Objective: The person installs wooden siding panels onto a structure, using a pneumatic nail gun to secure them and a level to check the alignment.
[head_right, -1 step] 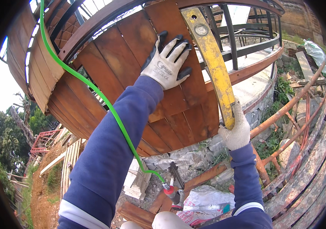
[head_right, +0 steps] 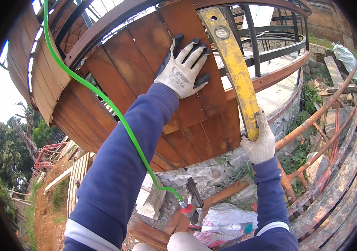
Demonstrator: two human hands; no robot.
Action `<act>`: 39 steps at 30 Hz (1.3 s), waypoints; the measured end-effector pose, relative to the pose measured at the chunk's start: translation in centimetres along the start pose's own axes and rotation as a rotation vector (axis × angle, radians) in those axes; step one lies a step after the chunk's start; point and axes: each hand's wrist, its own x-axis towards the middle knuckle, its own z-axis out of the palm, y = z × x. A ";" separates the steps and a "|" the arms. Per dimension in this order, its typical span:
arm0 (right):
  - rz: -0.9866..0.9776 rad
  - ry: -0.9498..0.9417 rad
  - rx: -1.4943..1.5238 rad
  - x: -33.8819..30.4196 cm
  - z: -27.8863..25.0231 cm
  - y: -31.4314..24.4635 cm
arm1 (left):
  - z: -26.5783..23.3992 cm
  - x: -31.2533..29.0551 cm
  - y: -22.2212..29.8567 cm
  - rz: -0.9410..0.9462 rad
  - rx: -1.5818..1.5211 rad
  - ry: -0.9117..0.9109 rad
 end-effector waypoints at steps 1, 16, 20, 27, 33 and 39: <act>0.021 0.015 0.055 0.2 0.0 0.1 | 0.0 0.0 0.1 0.000 -0.001 0.003; -0.143 0.022 -0.019 5.6 4.7 1.7 | -0.1 0.1 0.2 0.005 0.012 0.024; -0.050 -0.035 0.031 6.3 6.1 2.0 | -0.3 0.0 0.2 -0.005 0.024 -0.030; -0.055 -0.038 0.017 6.6 6.3 2.5 | -0.9 0.5 0.3 -0.006 0.074 -0.084; -0.021 -0.017 0.049 6.4 6.7 2.0 | -0.7 0.4 0.5 -0.012 0.093 -0.088; -0.050 0.032 0.064 6.4 6.9 2.6 | -0.2 0.2 0.5 -0.023 0.066 -0.080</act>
